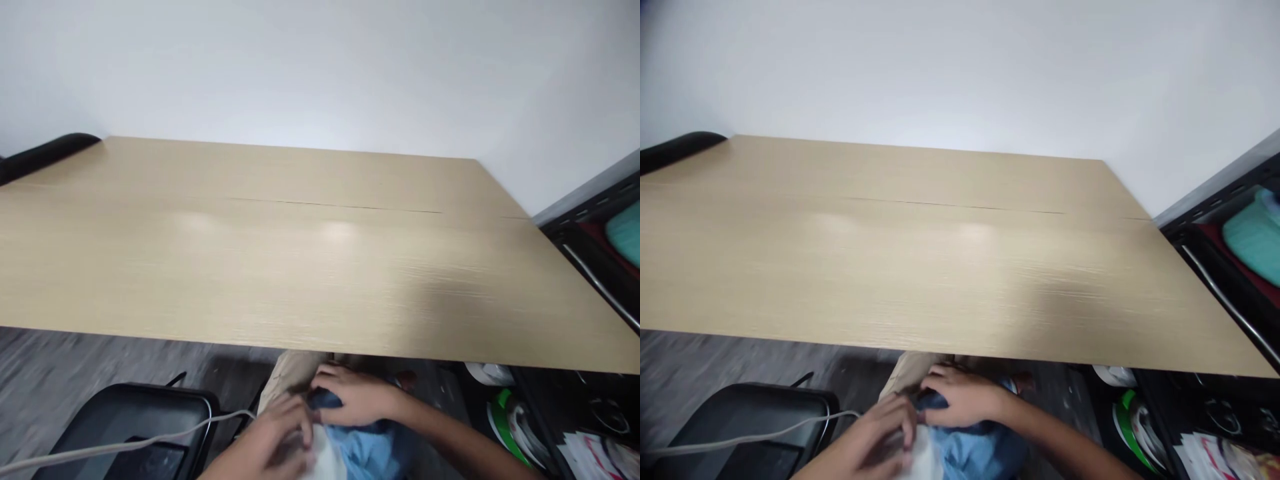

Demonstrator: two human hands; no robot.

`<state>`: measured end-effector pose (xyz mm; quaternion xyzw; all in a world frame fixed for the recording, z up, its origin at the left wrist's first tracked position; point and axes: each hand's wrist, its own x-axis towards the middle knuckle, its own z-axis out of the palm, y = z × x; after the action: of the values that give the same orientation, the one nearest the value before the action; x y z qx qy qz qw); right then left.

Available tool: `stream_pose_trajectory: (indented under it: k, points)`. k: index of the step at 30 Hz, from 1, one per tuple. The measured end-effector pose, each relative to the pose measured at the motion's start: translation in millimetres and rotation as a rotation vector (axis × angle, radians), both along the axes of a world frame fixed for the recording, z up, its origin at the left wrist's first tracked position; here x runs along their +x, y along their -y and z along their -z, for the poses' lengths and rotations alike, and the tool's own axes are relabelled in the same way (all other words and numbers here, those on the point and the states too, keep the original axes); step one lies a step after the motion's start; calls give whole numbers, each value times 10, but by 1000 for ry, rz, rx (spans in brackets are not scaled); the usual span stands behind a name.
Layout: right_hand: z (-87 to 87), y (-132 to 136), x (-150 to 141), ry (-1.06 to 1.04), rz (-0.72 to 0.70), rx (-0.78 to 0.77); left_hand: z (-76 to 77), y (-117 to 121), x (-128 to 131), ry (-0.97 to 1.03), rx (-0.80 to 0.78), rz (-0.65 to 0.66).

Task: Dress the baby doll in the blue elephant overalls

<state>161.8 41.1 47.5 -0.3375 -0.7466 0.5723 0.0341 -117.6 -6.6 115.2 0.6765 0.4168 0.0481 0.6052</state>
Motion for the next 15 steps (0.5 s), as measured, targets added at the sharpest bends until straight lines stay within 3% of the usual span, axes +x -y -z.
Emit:
stream_pose_trajectory:
  k: [4, 8, 11, 15]
  points:
    - [181, -92, -387, -54, -1, 61, 193, 78, -107, -373, 136, -228]
    - [236, -120, -674, -35, 88, -36, 203, 173, -183, -654, 80, -243]
    - [264, -157, -811, -23, 156, -102, 179, 226, -172, -702, 32, -241]
    - [359, -237, -948, 15, 158, -187, 145, 249, -65, -597, 34, -207]
